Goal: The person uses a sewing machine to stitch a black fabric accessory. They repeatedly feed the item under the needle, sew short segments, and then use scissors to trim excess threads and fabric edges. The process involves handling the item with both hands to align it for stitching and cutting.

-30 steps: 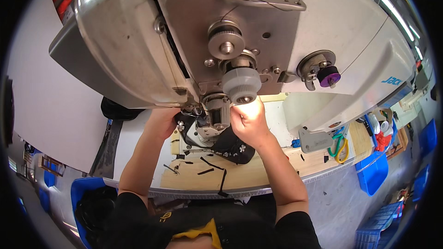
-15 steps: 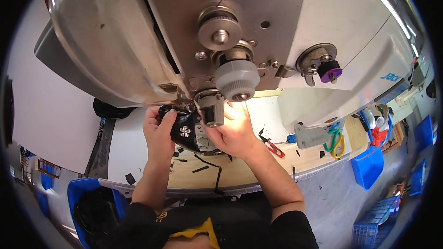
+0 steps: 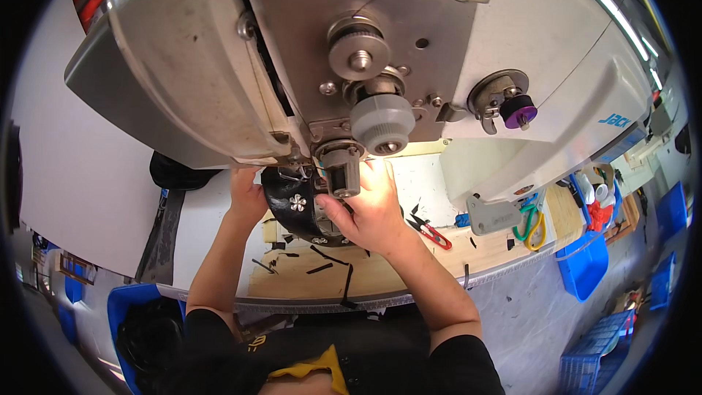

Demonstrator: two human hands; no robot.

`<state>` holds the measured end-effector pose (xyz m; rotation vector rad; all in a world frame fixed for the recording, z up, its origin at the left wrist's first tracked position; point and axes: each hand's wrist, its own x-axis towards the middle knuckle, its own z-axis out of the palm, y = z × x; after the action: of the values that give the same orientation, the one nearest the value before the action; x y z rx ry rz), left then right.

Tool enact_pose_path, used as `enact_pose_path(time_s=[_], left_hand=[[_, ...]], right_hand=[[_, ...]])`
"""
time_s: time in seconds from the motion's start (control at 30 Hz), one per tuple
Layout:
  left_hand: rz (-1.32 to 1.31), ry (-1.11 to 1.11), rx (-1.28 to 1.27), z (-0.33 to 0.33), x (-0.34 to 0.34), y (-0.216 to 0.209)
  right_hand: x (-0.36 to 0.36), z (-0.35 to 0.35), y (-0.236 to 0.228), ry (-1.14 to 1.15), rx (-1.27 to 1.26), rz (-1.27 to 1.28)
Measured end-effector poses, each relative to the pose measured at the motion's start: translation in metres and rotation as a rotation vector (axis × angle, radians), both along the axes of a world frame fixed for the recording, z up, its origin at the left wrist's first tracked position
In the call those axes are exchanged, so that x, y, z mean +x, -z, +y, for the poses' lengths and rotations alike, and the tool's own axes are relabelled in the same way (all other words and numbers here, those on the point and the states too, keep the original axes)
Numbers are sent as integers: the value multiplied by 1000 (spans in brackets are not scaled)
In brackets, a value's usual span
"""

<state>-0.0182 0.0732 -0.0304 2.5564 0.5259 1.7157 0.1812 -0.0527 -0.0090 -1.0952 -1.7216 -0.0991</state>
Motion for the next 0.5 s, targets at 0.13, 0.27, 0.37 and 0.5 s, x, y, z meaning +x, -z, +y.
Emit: enact_pose_path(time_s=[0.13, 0.27, 0.37, 0.5], left_hand=[[103, 219, 126, -10, -16, -23], [186, 254, 314, -51, -5, -42], [261, 205, 285, -70, 9, -52], [360, 208, 248, -63, -2, -63]], right_hand=[[-22, -35, -9, 91, -11, -181], [-28, -42, -7, 286, -4, -338], [-7, -28, -8, 183, 97, -262], [-11, -29, -20, 190, 109, -337]])
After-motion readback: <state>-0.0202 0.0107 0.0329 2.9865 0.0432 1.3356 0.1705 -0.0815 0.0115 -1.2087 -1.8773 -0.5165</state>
